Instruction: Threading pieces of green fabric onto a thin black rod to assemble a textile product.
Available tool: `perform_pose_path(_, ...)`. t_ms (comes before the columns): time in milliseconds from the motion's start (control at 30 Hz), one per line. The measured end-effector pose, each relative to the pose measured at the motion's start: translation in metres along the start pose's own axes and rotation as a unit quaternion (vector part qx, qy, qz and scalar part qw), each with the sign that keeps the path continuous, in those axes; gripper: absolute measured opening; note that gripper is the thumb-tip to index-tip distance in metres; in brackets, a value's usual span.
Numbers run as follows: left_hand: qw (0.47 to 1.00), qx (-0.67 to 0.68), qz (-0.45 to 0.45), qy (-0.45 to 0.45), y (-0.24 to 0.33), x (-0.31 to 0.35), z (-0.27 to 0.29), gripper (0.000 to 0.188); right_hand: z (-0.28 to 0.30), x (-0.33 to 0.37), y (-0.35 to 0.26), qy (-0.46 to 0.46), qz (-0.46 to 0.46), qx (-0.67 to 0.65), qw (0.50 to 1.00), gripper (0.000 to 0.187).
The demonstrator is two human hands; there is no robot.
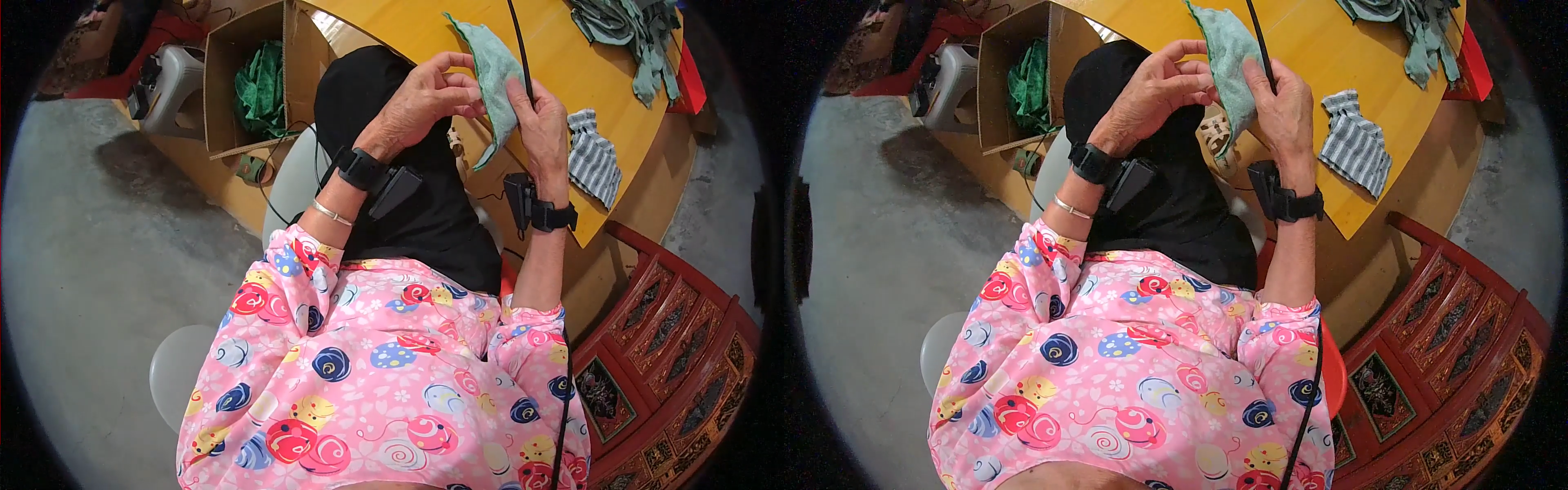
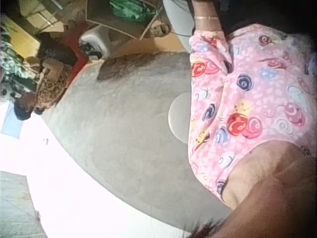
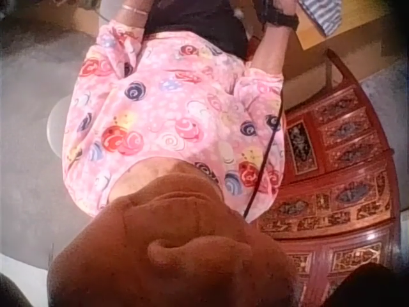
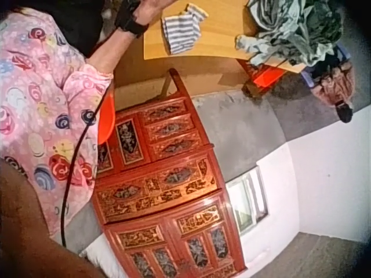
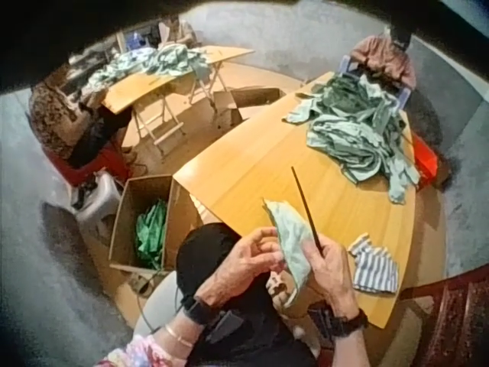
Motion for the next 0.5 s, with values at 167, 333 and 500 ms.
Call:
perform_pose_path(167,0.999,0.033,0.012,0.015,0.0008,-0.0015,0.0002,0.046,0.0013,0.0024,-0.0020,0.011,0.002,0.005,1.000,0.033)
perform_pose_path(333,1.000,0.019,0.004,0.014,-0.0011,-0.0012,0.0024,0.045,0.0018,0.0032,-0.0044,0.010,0.000,0.032,0.999,0.033)
perform_pose_path(500,0.999,0.036,0.007,0.014,-0.0012,-0.0009,0.0007,0.044,0.0042,0.0021,-0.0021,0.010,0.006,0.035,0.999,0.033)
Point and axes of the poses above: each hand's wrist, its own x-axis away from the middle knuckle, its own z-axis out of the back of the hand, y = z × x, the point moved 5 cm from there along -x, towards the middle knuckle, and after that the axes turned 4 degrees about x, right-handed, at the moved point
